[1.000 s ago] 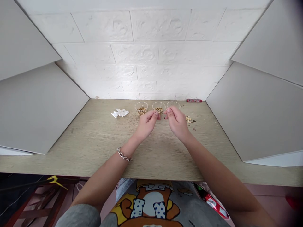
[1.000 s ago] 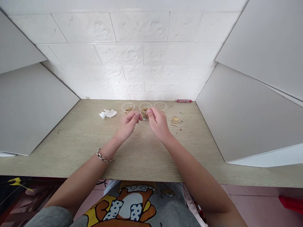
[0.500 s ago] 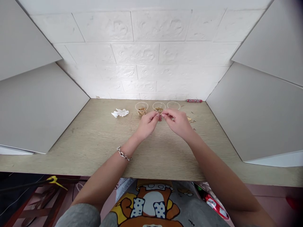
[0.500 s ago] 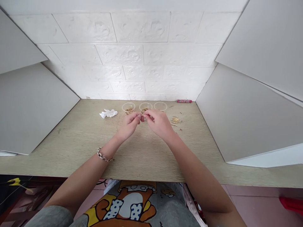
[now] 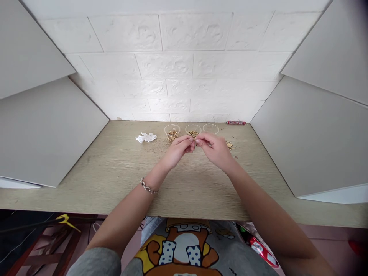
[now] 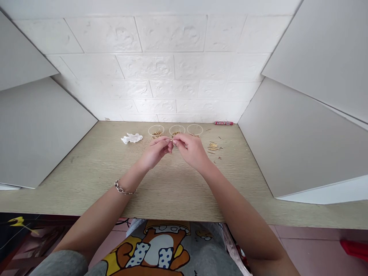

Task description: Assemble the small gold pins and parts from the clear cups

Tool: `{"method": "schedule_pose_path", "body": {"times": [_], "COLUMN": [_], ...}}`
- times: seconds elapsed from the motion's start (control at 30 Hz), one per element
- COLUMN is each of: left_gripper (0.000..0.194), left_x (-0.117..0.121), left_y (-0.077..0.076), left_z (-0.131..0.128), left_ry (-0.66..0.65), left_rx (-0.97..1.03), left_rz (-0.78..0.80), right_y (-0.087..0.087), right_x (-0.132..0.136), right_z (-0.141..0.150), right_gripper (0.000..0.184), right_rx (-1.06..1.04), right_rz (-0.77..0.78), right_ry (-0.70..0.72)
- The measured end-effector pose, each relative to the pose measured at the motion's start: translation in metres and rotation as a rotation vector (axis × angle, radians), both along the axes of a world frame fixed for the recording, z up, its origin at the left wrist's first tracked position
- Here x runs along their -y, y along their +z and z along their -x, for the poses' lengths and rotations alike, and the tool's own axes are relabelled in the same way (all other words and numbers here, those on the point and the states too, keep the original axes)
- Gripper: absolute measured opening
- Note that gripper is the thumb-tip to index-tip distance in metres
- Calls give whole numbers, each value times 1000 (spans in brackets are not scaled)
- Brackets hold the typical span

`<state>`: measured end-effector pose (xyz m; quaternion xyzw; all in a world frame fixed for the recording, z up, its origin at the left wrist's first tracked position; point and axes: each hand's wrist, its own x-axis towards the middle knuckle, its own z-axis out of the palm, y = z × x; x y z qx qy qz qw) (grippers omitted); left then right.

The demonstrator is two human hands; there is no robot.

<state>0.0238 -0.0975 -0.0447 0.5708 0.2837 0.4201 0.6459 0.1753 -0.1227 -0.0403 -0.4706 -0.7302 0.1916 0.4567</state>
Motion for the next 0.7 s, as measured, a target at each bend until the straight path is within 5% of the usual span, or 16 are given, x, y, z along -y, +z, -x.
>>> {"method": "schedule_pose_path", "body": {"times": [0.3,0.7], "left_gripper": [16,17], "left_x": [1,-2], "left_y": [4,-2], "left_z": [2,2], "left_ry": [-83,-34], "left_rx": [96,5], "left_rz": [227,140], "right_y": [2,-3], "right_x": [2,-1], "right_z": [1,-4], "right_gripper": [18,20], "right_rx": [12,264], "right_rz": [-22,-147], "right_ry": [31,-32]}}
